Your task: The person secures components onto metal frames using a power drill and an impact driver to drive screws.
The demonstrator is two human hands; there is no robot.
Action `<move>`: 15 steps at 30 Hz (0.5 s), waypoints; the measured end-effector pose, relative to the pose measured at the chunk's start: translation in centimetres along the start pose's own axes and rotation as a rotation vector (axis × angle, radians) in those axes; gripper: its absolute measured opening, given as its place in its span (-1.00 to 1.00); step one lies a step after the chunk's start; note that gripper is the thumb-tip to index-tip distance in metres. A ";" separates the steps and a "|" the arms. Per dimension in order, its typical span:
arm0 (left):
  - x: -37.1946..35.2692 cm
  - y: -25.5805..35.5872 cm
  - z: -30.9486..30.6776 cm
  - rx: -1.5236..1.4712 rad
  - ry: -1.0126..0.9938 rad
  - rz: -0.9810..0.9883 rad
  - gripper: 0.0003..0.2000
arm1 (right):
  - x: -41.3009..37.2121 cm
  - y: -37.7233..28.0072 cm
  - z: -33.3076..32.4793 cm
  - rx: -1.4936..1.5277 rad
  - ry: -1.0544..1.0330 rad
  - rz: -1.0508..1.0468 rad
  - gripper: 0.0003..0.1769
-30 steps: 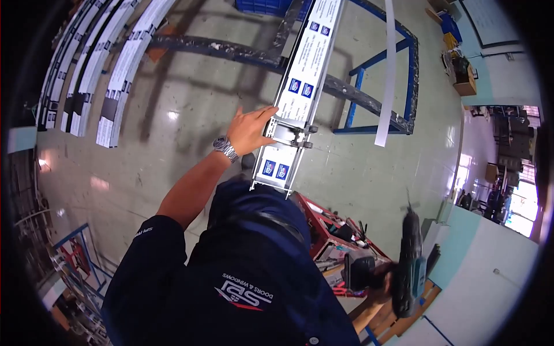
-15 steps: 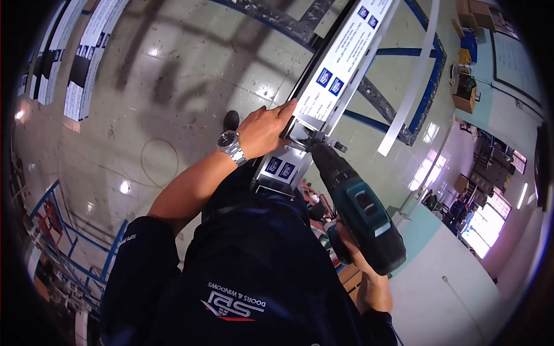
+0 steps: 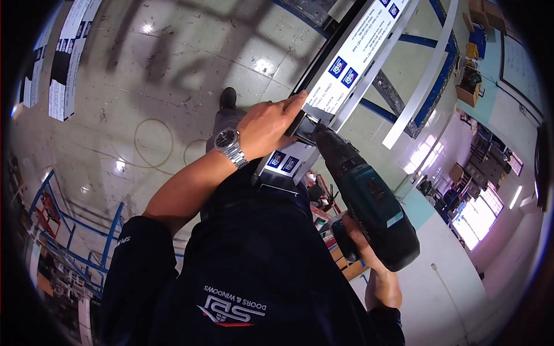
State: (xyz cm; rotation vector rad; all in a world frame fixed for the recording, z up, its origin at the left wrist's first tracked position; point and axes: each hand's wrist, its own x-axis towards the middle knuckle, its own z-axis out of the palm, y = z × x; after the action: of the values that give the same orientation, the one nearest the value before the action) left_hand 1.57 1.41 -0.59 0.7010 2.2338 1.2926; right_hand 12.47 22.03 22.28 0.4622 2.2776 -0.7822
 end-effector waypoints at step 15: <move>0.1 -0.8 0.5 -0.073 0.076 0.067 -0.04 | 1.8 -2.0 -0.9 -0.381 -0.072 -0.253 -0.68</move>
State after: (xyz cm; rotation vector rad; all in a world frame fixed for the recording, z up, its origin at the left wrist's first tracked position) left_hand 1.60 1.45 -1.50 0.7171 2.2269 1.4483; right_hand 9.74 21.30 22.40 -0.0301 2.3700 -0.4547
